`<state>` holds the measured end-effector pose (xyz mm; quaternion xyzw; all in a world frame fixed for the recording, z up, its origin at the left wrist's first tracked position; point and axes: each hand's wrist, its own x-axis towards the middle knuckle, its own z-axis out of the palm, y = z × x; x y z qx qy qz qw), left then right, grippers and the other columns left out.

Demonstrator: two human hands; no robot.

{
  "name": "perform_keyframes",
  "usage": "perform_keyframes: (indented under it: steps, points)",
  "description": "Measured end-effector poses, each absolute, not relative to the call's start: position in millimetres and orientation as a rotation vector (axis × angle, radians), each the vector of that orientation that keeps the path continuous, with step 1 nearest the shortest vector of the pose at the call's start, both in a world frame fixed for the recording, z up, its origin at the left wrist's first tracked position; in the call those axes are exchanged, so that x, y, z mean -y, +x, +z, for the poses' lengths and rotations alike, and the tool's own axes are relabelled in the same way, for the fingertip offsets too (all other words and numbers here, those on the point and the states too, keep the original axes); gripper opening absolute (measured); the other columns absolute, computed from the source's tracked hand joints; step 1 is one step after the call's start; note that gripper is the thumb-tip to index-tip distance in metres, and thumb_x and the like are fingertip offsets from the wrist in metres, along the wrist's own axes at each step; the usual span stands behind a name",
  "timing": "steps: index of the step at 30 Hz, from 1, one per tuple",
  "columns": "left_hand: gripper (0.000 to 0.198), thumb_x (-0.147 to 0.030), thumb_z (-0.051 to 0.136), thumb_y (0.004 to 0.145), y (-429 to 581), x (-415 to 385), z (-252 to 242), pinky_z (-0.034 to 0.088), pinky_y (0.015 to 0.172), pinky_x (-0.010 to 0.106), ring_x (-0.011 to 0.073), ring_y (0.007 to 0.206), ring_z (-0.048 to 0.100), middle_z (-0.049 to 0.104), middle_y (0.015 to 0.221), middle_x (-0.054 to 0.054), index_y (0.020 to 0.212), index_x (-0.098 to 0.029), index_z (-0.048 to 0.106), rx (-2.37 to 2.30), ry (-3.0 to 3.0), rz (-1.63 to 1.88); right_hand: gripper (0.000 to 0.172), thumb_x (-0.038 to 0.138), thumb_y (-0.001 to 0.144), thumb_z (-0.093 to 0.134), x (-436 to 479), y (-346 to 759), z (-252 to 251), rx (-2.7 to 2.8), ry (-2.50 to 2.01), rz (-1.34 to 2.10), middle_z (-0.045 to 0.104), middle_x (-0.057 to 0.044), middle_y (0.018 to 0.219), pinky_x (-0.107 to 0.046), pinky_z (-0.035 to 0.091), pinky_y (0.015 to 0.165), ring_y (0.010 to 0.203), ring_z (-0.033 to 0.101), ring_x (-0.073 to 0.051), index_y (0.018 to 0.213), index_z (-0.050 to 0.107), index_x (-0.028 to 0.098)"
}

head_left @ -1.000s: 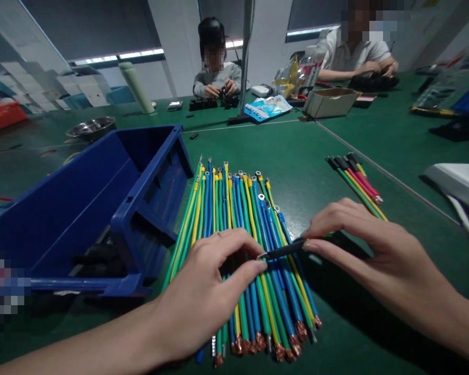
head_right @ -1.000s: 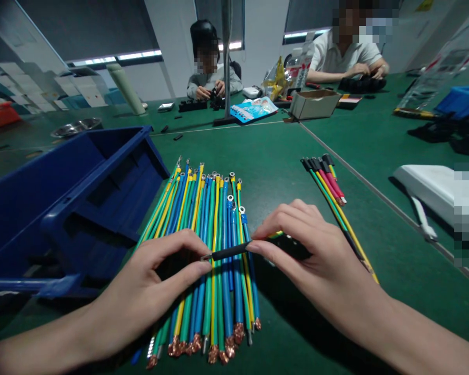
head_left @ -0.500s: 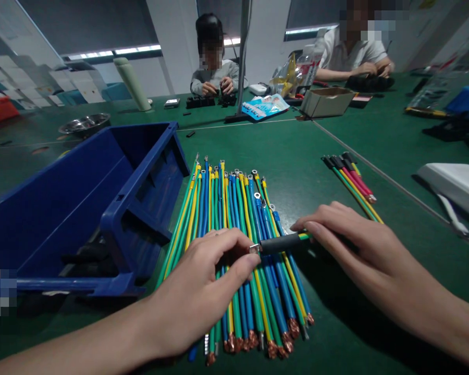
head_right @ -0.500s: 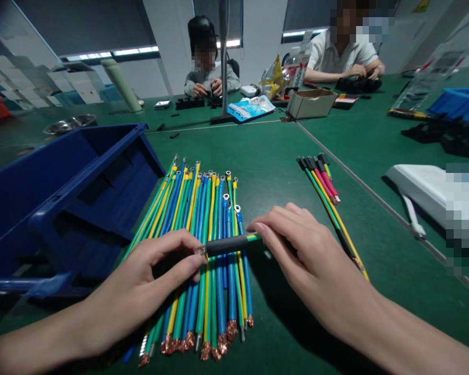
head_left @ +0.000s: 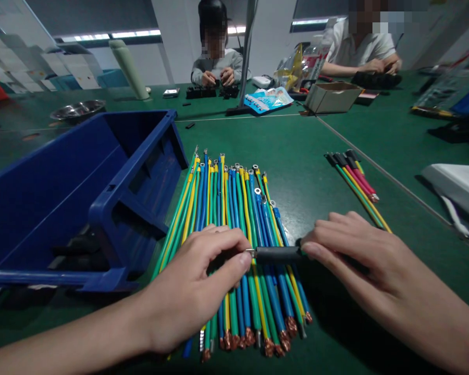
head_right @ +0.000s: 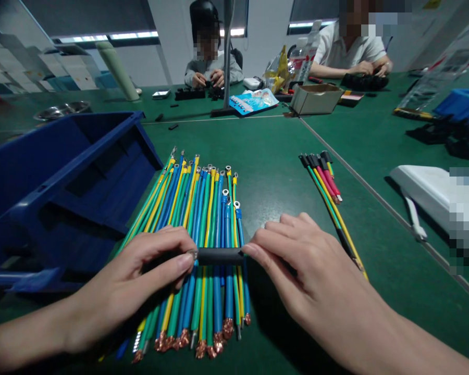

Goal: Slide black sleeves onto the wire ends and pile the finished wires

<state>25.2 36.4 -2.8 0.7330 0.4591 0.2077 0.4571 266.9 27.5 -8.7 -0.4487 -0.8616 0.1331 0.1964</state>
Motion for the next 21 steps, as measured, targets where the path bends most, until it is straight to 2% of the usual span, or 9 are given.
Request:
perform_keyframes:
  steps: [3,6,8,11,16,21]
  points:
    - [0.025,-0.028,0.046,0.092,24.8,-37.2,-2.9,0.031,0.063,0.027,0.0144,0.068,0.046,0.049,0.068,-0.004,0.069,-0.020,0.053,-1.123,1.831,0.545,0.032,0.036,0.102,0.040,-27.2,266.1,-7.5,2.413,-1.172,0.271,0.052,0.002,0.067,-0.031,0.028,0.061,0.061,0.043,-0.015,0.076,0.053,0.021]
    - [0.029,-0.030,0.044,0.092,23.8,-37.2,-2.1,0.027,0.056,0.027,0.0131,0.061,0.038,0.038,0.062,-0.006,0.065,-0.020,0.045,-1.102,1.735,0.598,0.016,0.034,0.099,0.047,-26.4,265.5,-8.4,2.409,-1.086,0.131,0.055,0.001,0.072,-0.030,0.028,0.060,0.063,0.045,-0.016,0.096,0.058,0.022]
    - [0.031,-0.031,0.044,0.092,23.0,-37.1,-1.1,0.025,0.054,0.027,0.0131,0.060,0.035,0.033,0.061,-0.006,0.064,-0.021,0.042,-1.098,1.699,0.613,0.013,0.029,0.098,0.050,-25.7,265.2,-9.6,2.415,-1.063,0.034,0.055,0.001,0.073,-0.030,0.028,0.060,0.063,0.045,-0.016,0.107,0.058,0.024]
    - [0.032,-0.031,0.042,0.092,22.2,-37.4,0.2,0.025,0.054,0.028,0.0134,0.060,0.034,0.033,0.061,-0.005,0.062,-0.021,0.039,-1.099,1.705,0.628,0.021,0.018,0.099,0.043,-25.6,265.0,-9.9,2.442,-1.043,-0.037,0.053,0.001,0.070,-0.029,0.028,0.057,0.060,0.044,-0.016,0.111,0.058,0.026]
    - [0.032,-0.028,0.040,0.091,22.8,-39.0,1.1,0.026,0.056,0.028,0.0132,0.059,0.036,0.036,0.060,-0.005,0.060,-0.021,0.036,-1.093,1.792,0.602,0.029,0.012,0.096,0.040,-27.0,265.5,-6.7,2.498,-1.028,0.007,0.054,0.001,0.071,-0.029,0.030,0.055,0.059,0.045,-0.016,0.116,0.055,0.026]
    - [0.031,-0.028,0.040,0.092,24.8,-37.8,1.3,0.026,0.056,0.027,0.0126,0.060,0.037,0.037,0.061,-0.006,0.062,-0.021,0.037,-1.107,1.824,0.568,0.030,0.022,0.098,0.045,-29.7,269.6,-8.9,2.482,-1.048,0.141,0.058,-0.001,0.082,-0.030,0.036,0.061,0.070,0.051,-0.017,0.127,0.050,0.024]
